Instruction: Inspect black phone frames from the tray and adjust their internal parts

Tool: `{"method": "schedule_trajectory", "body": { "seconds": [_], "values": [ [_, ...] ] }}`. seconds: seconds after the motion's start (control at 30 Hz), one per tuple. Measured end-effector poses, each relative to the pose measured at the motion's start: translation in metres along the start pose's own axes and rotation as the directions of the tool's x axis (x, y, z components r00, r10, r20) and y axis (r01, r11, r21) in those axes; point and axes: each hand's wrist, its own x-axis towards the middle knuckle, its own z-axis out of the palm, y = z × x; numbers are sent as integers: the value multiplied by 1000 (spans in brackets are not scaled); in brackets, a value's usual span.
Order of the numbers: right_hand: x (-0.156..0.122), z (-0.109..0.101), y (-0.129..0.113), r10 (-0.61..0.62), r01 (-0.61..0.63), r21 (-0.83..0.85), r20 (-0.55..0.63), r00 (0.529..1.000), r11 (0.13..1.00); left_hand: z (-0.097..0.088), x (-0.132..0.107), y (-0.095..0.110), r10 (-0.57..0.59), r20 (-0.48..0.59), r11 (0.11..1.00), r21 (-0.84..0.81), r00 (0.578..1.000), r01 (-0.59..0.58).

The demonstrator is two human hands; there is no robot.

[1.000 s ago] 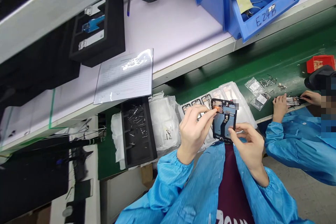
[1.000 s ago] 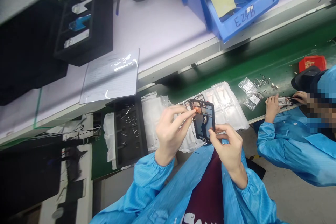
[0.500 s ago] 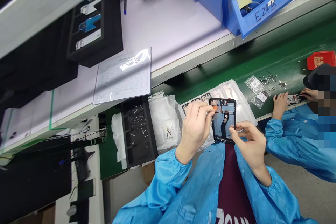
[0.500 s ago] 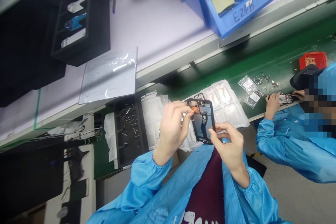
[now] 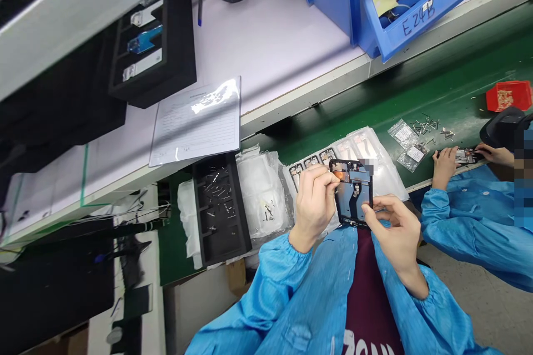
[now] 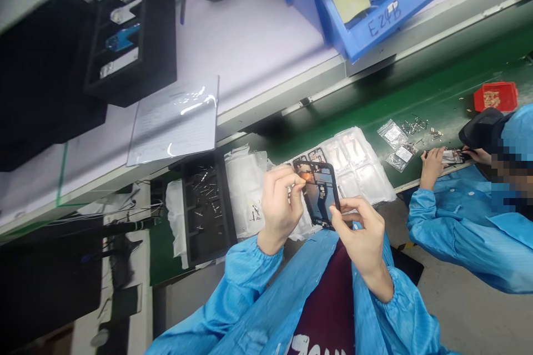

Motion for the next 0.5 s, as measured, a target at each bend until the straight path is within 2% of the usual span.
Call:
{"method": "schedule_trajectory", "body": {
  "seconds": [0.13,0.23,0.27,0.33,0.37,0.43,0.5],
  "values": [
    [-1,1,1,15,-15,5,-1,1000,1000,7,-5,-4,29,-51,1000,9,998,-29],
    [-2,1,2,39,-39,18,-11,999,999,10,-7,0,46,-129,998,-24,991,-50],
    [-2,1,3,46,-46,30,-11,999,999,9,-7,3,0,-157,997,-71,988,-11],
    [1,-1,4,59,-58,64,-18,998,996,4,-10,10,-202,-171,957,-242,964,157],
    [3,-2,5,65,-63,87,-21,998,994,1,-11,14,-321,-134,901,-348,937,259],
    [9,-5,8,75,-74,135,-4,997,988,-7,-17,20,-475,54,740,-516,878,432],
    [16,-6,11,77,-86,166,58,995,982,-13,-23,25,-479,314,581,-587,820,564]
  ]
}}
